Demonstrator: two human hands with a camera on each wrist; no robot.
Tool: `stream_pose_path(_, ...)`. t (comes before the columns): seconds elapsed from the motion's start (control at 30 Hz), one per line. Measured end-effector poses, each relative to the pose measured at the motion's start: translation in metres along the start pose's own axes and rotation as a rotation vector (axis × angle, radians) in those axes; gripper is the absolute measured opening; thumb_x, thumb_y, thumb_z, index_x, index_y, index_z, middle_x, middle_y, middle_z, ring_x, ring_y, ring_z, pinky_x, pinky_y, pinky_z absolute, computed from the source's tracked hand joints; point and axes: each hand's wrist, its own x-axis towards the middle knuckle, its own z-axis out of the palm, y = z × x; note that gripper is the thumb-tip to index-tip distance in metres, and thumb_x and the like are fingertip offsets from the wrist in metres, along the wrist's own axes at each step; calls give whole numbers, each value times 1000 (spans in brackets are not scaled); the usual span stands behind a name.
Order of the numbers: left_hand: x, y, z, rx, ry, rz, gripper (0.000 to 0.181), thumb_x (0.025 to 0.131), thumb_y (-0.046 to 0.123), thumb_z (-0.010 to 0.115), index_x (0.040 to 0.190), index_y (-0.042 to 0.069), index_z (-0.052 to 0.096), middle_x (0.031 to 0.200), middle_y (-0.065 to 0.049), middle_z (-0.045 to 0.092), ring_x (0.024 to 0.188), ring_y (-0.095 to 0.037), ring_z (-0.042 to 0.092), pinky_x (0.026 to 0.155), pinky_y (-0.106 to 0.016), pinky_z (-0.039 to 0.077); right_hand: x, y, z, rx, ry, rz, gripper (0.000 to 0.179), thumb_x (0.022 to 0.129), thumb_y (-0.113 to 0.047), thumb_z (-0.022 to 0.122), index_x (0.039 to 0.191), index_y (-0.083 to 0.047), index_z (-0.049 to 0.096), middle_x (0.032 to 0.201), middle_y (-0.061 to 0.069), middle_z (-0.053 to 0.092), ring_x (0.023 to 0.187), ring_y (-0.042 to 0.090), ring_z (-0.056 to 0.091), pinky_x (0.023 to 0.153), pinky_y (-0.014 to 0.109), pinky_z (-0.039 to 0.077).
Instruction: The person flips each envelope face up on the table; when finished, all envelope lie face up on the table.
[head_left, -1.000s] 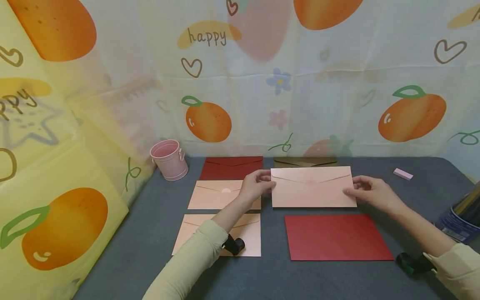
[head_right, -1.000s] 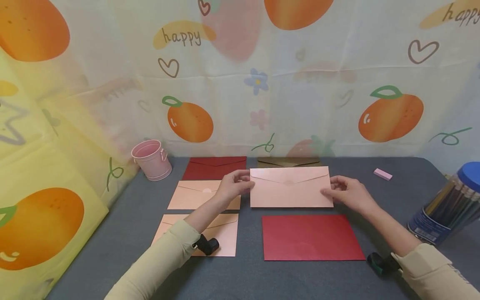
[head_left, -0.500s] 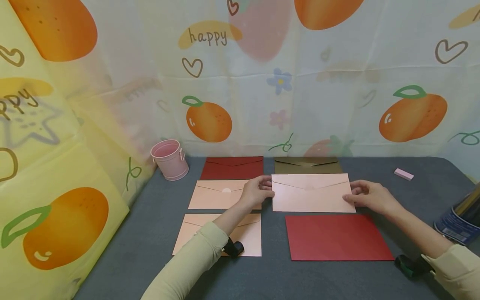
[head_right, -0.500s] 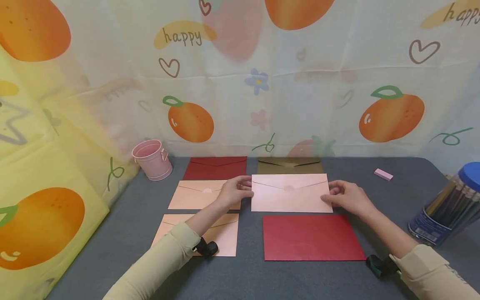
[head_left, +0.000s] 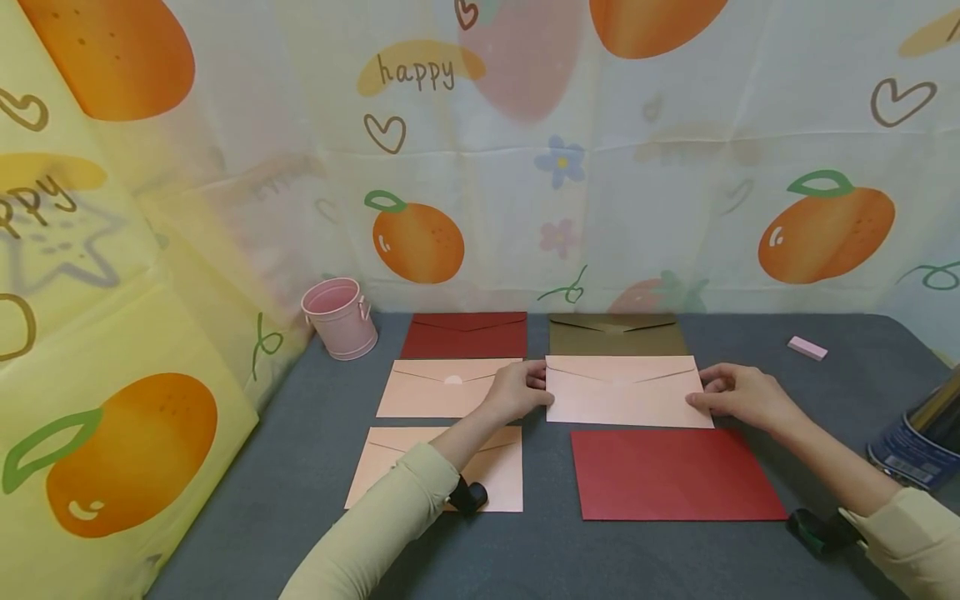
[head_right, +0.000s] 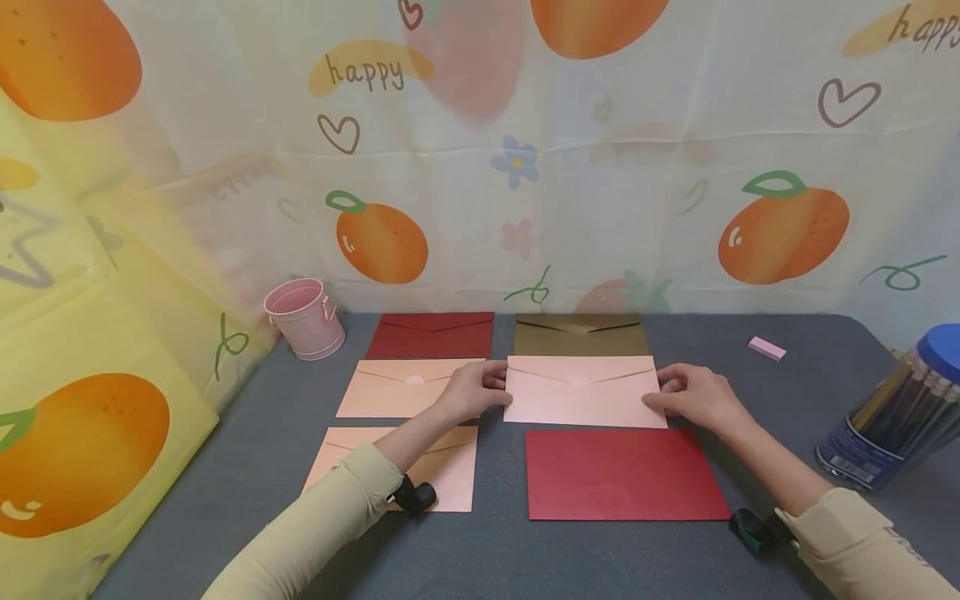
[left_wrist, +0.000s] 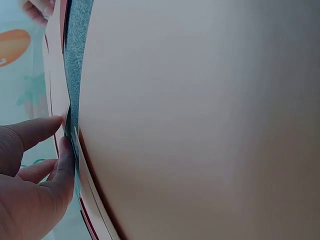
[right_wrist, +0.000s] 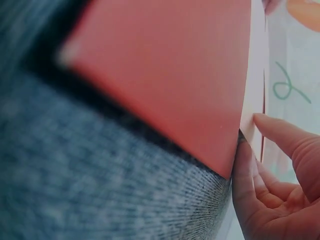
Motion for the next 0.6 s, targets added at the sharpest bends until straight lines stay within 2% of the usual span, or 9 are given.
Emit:
stream_pose_path(0.4, -2, 2, -2, 43, -31, 15, 57, 82, 2, 75, 134, -5, 54, 119, -14, 62, 102, -24, 61, 81, -29, 53, 0, -1, -1, -38, -5, 7, 68, 84, -39, 75, 124, 12, 54, 79, -1, 66, 73, 16, 63, 68, 34, 47)
stream_pose_path(0.6, -2, 1, -2, 85, -32, 34, 52, 80, 2, 76, 129, -5, 59, 108, -13, 61, 94, -21, 60, 74, -25, 51, 1, -1, 0, -41, -8, 6, 66, 84, -38, 76, 124, 11, 55, 78, -1, 66, 70, 15, 64, 65, 33, 47)
